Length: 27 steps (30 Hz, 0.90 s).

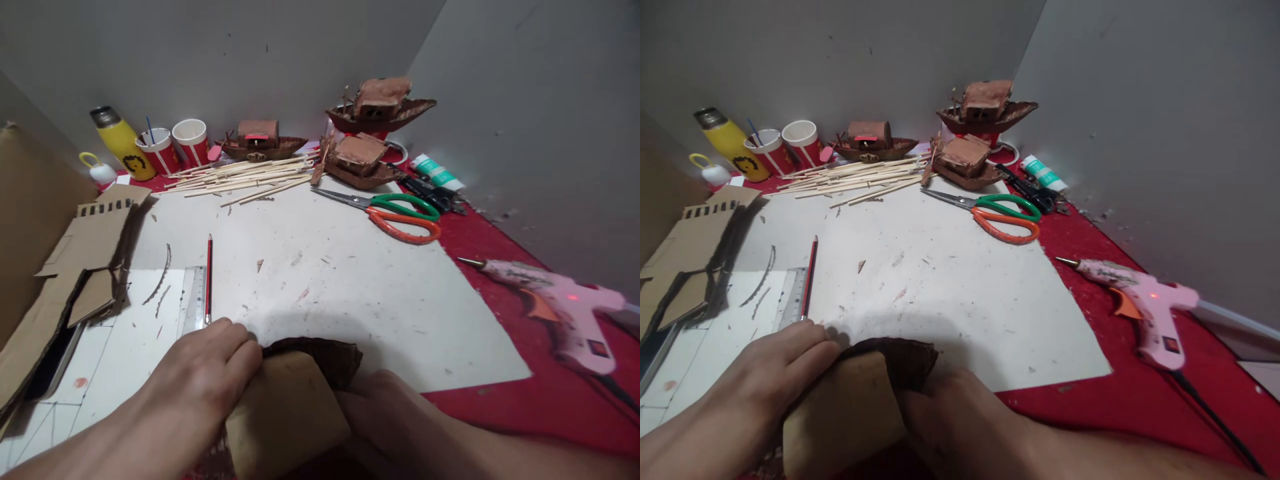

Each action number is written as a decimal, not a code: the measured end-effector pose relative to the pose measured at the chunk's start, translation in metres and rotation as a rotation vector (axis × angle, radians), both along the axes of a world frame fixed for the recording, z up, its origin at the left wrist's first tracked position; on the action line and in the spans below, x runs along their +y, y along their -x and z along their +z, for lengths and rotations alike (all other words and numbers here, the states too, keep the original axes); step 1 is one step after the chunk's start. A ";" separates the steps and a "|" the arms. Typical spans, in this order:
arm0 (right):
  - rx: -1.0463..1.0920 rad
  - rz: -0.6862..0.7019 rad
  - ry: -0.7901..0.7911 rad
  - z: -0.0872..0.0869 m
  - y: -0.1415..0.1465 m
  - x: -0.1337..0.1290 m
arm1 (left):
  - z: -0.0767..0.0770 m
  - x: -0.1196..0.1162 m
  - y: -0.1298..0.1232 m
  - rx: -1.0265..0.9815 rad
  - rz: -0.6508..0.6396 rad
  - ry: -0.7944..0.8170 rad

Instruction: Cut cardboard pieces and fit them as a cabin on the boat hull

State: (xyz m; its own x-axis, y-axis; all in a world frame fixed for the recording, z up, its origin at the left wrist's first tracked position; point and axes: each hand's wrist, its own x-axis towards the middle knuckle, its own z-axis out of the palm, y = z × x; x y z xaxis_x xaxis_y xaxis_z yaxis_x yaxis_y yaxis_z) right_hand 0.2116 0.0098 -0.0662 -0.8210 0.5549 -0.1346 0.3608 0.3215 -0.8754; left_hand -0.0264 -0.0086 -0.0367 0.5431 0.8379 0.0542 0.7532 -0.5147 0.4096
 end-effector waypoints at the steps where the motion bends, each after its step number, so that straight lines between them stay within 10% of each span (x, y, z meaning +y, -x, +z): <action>1: 0.000 0.004 -0.008 -0.002 0.000 0.000 | -0.001 0.000 -0.001 0.017 -0.005 -0.027; 14: -0.036 -0.005 0.011 -0.013 -0.005 -0.004 | -0.006 -0.005 0.004 0.055 -0.050 -0.051; 27: -0.037 -0.029 -0.014 -0.022 -0.010 -0.011 | 0.030 0.025 0.045 -0.050 -0.001 0.679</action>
State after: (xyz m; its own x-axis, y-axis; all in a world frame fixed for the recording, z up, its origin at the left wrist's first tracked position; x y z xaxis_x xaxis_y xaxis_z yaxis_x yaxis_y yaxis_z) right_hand 0.2218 -0.0014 -0.0879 -0.7992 0.5805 -0.1560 0.4019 0.3230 -0.8568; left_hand -0.0709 0.0169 -0.0069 0.5547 0.6945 -0.4583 0.7243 -0.1320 0.6767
